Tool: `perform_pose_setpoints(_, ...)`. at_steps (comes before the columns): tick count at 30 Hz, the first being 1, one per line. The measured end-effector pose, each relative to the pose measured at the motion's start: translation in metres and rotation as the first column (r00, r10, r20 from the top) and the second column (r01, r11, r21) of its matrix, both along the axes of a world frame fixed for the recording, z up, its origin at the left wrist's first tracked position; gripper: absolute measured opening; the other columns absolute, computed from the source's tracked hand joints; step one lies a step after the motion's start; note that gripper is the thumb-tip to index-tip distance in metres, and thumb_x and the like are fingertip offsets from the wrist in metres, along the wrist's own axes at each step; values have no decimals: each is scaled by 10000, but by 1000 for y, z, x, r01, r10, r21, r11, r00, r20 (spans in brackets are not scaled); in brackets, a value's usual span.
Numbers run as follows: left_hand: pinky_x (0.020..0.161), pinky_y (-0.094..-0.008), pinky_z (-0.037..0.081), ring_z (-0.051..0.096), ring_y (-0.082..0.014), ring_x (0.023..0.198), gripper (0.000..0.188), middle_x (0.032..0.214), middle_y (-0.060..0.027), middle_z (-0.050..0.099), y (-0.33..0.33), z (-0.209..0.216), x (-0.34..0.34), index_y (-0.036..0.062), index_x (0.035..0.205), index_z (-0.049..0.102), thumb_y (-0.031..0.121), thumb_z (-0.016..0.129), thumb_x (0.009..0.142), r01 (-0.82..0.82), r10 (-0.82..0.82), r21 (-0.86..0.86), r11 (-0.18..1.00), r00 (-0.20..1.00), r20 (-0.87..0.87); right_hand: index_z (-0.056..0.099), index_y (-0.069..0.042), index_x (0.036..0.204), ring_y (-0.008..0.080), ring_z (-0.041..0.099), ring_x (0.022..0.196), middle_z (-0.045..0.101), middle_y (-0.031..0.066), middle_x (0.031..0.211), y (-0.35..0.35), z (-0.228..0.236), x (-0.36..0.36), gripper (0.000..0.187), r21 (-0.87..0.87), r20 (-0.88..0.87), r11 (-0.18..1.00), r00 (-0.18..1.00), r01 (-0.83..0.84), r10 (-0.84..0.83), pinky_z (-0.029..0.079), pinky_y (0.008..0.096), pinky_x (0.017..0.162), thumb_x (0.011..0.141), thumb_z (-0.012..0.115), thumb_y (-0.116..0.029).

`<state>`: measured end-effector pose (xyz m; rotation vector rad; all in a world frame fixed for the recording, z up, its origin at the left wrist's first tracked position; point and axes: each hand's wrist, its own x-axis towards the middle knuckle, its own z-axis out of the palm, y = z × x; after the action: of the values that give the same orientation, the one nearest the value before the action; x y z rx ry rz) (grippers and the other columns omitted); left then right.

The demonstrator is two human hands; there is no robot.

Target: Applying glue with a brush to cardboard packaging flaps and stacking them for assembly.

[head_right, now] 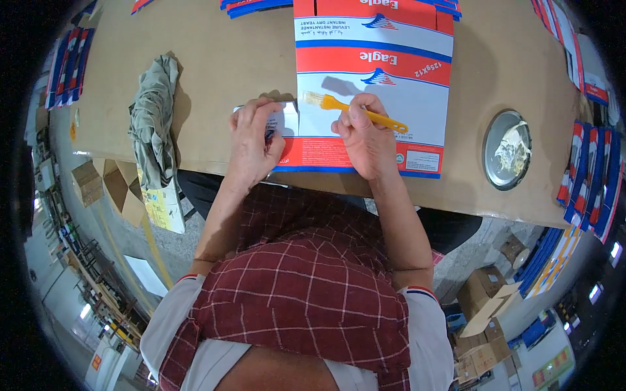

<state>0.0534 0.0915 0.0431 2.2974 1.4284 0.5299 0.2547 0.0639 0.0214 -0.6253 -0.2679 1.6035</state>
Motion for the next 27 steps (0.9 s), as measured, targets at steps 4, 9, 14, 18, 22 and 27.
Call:
perform_pose_setpoints(4, 912, -425, 269, 450, -269, 1015, 468, 1050, -118, 480, -3, -5, 1, 66, 1057, 522, -22, 568, 601, -76, 67, 70, 995, 990, 127, 546, -92, 944, 103, 483, 730, 532, -6, 782, -1, 1, 1, 92, -1, 23, 1000, 1000, 18, -18, 398, 301, 691, 870, 568, -142)
perform_pose_setpoints(9, 868, -407, 301, 491, -267, 899, 286, 893, -75, 523, -11, -16, -12, 70, 810, 581, -50, 574, 551, -104, 62, 128, 986, 952, 299, 498, -60, 915, 128, 505, 638, 558, 67, 727, -3, 10, -3, 140, -22, 119, 998, 991, 65, -62, 421, 283, 645, 899, 514, -199)
perform_pose_setpoints(14, 682, -348, 433, 519, -273, 805, 249, 742, -50, 529, -13, -21, -16, 63, 668, 557, -67, 550, 457, -44, -46, 299, 953, 957, 288, 456, -40, 842, 104, 531, 614, 571, 81, 696, -21, 15, -15, 115, 107, 628, 990, 778, -94, 6, 438, 249, 587, 909, 457, -133)
perform_pose_setpoints(18, 636, -331, 453, 524, -264, 795, 249, 742, -52, 528, -13, -19, -15, 62, 658, 541, -71, 550, 448, -35, -46, 334, 942, 972, 231, 447, -28, 833, 94, 533, 575, 573, 63, 688, -23, 16, -23, 121, 114, 829, 980, 560, -161, -4, 439, 240, 548, 891, 494, -123)
perform_pose_setpoints(22, 645, -332, 452, 525, -266, 795, 227, 730, -53, 519, -14, -18, -16, 61, 639, 522, -60, 558, 449, -42, -29, 340, 940, 979, 200, 474, -33, 789, 121, 535, 538, 562, 67, 652, -25, 7, -25, 139, 163, 922, 953, 382, -255, -55, 419, 262, 492, 859, 554, -121)
perform_pose_setpoints(27, 638, -329, 448, 523, -263, 790, 219, 722, -56, 513, -14, -21, -12, 59, 642, 521, -56, 555, 459, -59, -22, 360, 931, 976, 219, 499, -41, 778, 175, 537, 510, 542, 75, 615, -27, 8, -21, 133, 285, 912, 940, 354, -186, -207, 406, 296, 464, 836, 587, -123)
